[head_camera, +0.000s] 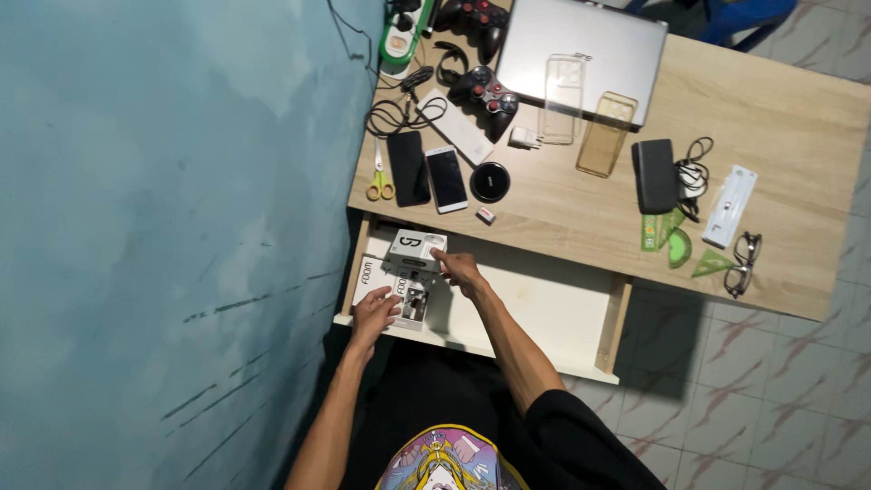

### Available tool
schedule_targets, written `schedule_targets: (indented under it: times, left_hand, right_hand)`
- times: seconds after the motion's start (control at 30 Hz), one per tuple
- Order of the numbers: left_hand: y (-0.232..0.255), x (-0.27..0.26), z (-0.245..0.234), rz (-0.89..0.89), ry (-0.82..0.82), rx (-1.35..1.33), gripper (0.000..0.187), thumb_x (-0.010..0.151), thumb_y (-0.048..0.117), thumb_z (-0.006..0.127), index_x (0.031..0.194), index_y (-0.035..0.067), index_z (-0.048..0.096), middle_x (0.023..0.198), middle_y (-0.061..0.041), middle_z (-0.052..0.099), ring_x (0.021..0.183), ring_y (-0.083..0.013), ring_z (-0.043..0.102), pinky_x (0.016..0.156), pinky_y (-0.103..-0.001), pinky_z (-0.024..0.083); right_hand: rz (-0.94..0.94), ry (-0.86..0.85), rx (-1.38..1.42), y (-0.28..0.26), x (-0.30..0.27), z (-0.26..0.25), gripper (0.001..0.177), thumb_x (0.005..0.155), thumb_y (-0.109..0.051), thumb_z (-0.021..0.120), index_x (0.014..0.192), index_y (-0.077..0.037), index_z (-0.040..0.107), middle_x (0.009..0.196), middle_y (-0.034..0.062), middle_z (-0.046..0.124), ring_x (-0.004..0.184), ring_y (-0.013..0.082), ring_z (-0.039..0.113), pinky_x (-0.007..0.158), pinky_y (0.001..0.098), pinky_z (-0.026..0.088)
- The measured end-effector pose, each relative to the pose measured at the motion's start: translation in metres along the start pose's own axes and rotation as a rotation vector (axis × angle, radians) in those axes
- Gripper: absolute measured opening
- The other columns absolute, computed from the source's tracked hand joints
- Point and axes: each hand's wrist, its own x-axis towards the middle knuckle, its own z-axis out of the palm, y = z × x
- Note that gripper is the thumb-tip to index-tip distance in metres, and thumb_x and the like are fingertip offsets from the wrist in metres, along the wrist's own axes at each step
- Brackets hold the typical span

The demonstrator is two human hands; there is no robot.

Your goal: The person organizes a cluttered desk by moving items into a drawer. They handle a wallet, a small white object, a yellow highlighter, a black circular object, a small white box, and several phone cases. They place these items into the drawer and then close it.

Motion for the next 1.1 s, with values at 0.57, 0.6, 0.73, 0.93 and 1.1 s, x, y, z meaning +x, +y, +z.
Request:
schedule_targets:
  times: [0.57,0.6,0.73,0.93,1.1]
  left_hand:
    - [0.043,0.018,-0.02,0.042,0.004,0.128,0.049,0.093,0.02,0.068,0.138,0.001,0.058,0.111,-0.013,0.074,0.091,-0.0135,0.069,0.076,-0.027,0.054]
    - [0.045,0.019,-0.02,0.046,-0.002,0.138,0.049,0.093,0.019,0.068,0.137,0.001,0.059,0.111,-0.013,0.074,0.091,-0.0133,0.068,0.075,-0.027,0.053]
    - [0.051,0.023,-0.015,0.029,-0.004,0.166,0.049,0.093,0.018,0.067,0.137,0.001,0.058,0.11,-0.013,0.074,0.09,-0.015,0.07,0.074,-0.027,0.055]
    - [0.053,0.027,-0.02,0.061,-0.036,0.208,0.048,0.093,0.016,0.067,0.138,0.001,0.057,0.111,-0.012,0.074,0.091,-0.0149,0.068,0.077,-0.028,0.055]
    - [0.055,0.033,-0.023,0.067,-0.036,0.202,0.048,0.093,0.014,0.066,0.138,0.001,0.055,0.113,-0.011,0.074,0.093,-0.0157,0.069,0.081,-0.029,0.055]
  right_hand:
    - [-0.089,0.048,-0.029,-0.008,0.041,0.065,0.047,0.089,-0.042,0.078,0.073,0.002,0.068,0.069,0.0107,0.066,0.055,0.0155,0.057,0.049,0.033,0.046]
    - [-0.076,0.048,-0.011,-0.008,0.04,0.067,0.044,0.088,-0.041,0.076,0.075,0.0,0.071,0.072,0.0102,0.07,0.058,0.0158,0.062,0.051,0.0336,0.05]
    - [-0.064,0.114,-0.073,0.0,0.043,0.076,0.048,0.092,-0.041,0.075,0.079,0.005,0.069,0.076,0.0116,0.07,0.065,0.0179,0.061,0.06,0.0373,0.051]
    - [-0.068,0.067,0.049,0.015,0.052,0.08,0.045,0.097,-0.039,0.074,0.096,0.005,0.071,0.085,0.0137,0.072,0.074,0.0199,0.063,0.065,0.0395,0.054]
    - [-0.113,0.257,-0.213,0.015,0.052,0.088,0.049,0.088,-0.043,0.081,0.109,0.0,0.072,0.093,0.0136,0.074,0.084,0.0235,0.073,0.078,0.0372,0.058]
